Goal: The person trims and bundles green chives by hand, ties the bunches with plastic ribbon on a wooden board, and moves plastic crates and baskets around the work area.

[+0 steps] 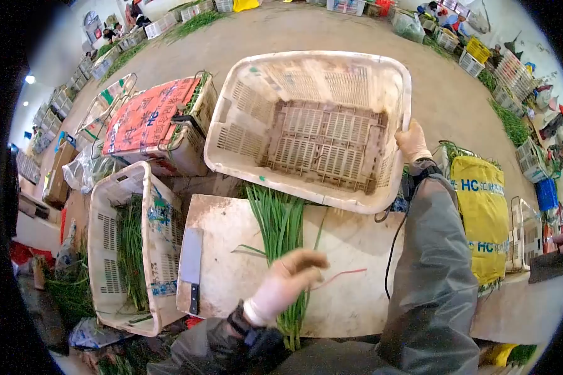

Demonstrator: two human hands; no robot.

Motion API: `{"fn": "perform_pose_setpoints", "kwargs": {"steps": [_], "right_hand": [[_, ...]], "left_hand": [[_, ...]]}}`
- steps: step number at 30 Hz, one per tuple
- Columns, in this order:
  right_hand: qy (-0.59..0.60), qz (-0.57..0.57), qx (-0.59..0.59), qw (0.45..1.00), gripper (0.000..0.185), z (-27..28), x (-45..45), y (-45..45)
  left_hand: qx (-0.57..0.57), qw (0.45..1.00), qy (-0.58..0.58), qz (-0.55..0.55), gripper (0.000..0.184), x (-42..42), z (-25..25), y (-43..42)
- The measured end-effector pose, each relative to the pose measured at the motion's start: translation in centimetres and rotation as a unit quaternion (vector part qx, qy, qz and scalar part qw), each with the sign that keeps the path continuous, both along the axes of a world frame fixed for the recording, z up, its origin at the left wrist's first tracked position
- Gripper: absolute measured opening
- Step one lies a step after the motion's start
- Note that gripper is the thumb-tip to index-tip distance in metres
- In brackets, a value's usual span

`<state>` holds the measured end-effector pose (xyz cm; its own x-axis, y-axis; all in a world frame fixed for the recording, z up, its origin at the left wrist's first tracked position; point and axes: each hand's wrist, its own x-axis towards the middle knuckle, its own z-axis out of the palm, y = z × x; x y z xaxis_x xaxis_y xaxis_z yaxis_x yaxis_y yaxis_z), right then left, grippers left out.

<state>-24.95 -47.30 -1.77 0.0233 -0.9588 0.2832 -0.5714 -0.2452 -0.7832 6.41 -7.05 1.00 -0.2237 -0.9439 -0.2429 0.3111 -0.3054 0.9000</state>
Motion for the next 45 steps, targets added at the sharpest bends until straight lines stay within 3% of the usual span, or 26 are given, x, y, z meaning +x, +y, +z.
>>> {"fn": "perform_pose_setpoints", "kwargs": {"steps": [3, 4, 7, 8, 11, 12, 14, 16, 19, 23, 26, 31, 32, 33, 34, 35, 37, 39, 42, 45], "right_hand": [[0.067, -0.014, -0.048, 0.996, 0.036, 2.2, 1.5, -0.2], [0.201, -0.031, -0.047, 0.978, 0.054, 3.9, 1.7, -0.6], [0.32, -0.165, -0.002, 0.933, 0.069, 7.6, 3.3, -1.3], [0.309, -0.226, -0.095, 0.919, 0.076, 5.5, 1.5, -3.9], [0.358, -0.159, -0.135, 0.91, 0.061, 6.3, 3.5, 0.9], [0.418, -0.14, -0.16, 0.883, 0.061, 4.1, 2.6, 0.9], [0.425, -0.117, -0.085, 0.894, 0.059, 3.3, 4.0, 5.2], [0.372, -0.047, -0.071, 0.924, 0.061, -0.3, 2.7, 7.9], [0.375, 0.0, -0.035, 0.926, 0.053, -0.5, 3.5, 16.8], [0.336, 0.055, -0.055, 0.939, 0.049, -2.4, 1.1, 26.7], [0.329, 0.06, -0.043, 0.941, 0.044, -0.8, -1.2, 34.5], [0.32, -0.037, -0.026, 0.946, 0.041, 0.6, -8.5, 45.7], [0.317, -0.066, 0.012, 0.946, 0.041, 1.1, -9.8, 48.1], [0.314, -0.095, 0.056, 0.943, 0.04, 1.3, -11.2, 50.9], [0.3, -0.102, 0.058, 0.947, 0.039, 0.8, -12.8, 53.2], [0.283, -0.111, 0.056, 0.951, 0.038, 0.1, -14.1, 54.9], [0.252, -0.112, 0.081, 0.958, 0.038, -0.8, -15.3, 57.7], [0.261, -0.082, 0.131, 0.953, 0.038, -0.1, -14.3, 60.7], [0.238, -0.033, 0.174, 0.955, 0.039, -0.6, -12.9, 62.4], [0.261, -0.002, 0.198, 0.945, 0.04, -0.8, -10.5, 61.5]], "left_hand": [[-0.041, 0.994, -0.073, -0.076, 0.029, -1.4, 2.5, 2.7], [-0.07, 0.988, -0.112, -0.075, 0.029, -1.7, 2.7, 2.9], [-0.141, 0.965, -0.211, -0.06, 0.03, -2.2, 2.6, 3.5], [-0.156, 0.959, -0.234, -0.039, 0.03, -2.2, 2.0, 3.8], [-0.171, 0.948, -0.269, -0.023, 0.03, -1.9, 1.9, 4.4], [-0.175, 0.943, -0.28, -0.032, 0.03, -1.8, 1.9, 4.6], [-0.213, 0.923, -0.318, -0.044, 0.03, -1.8, 1.5, 5.3], [-0.26, 0.882, -0.384, -0.079, 0.03, -1.5, 1.5, 6.0], [-0.296, 0.839, -0.442, -0.112, 0.032, -1.4, 1.1, 7.3], [-0.312, 0.804, -0.487, -0.137, 0.034, -1.0, 0.6, 8.7], [-0.312, 0.784, -0.512, -0.161, 0.037, -0.6, 0.7, 9.9], [-0.227, 0.747, -0.586, -0.216, 0.045, 1.1, -0.2, 9.9], [-0.203, 0.799, -0.544, -0.157, 0.045, 2.2, -1.5, 9.7], [-0.126, 0.789, -0.574, -0.18, 0.044, 3.2, 0.1, 9.3], [-0.125, 0.807, -0.561, -0.132, 0.04, 4.7, -2.8, 8.9], [-0.115, 0.768, -0.613, -0.147, 0.039, 6.0, -2.8, 8.6], [-0.075, 0.764, -0.625, -0.142, 0.044, 7.9, -2.4, 8.2], [-0.021, 0.782, -0.612, -0.117, 0.052, 9.7, -8.2, 7.5], [0.021, 0.744, -0.651, -0.151, 0.064, 8.1, -5.0, 8.9], [0.018, 0.769, -0.629, -0.115, 0.08, 7.7, -6.3, 8.4]]}}
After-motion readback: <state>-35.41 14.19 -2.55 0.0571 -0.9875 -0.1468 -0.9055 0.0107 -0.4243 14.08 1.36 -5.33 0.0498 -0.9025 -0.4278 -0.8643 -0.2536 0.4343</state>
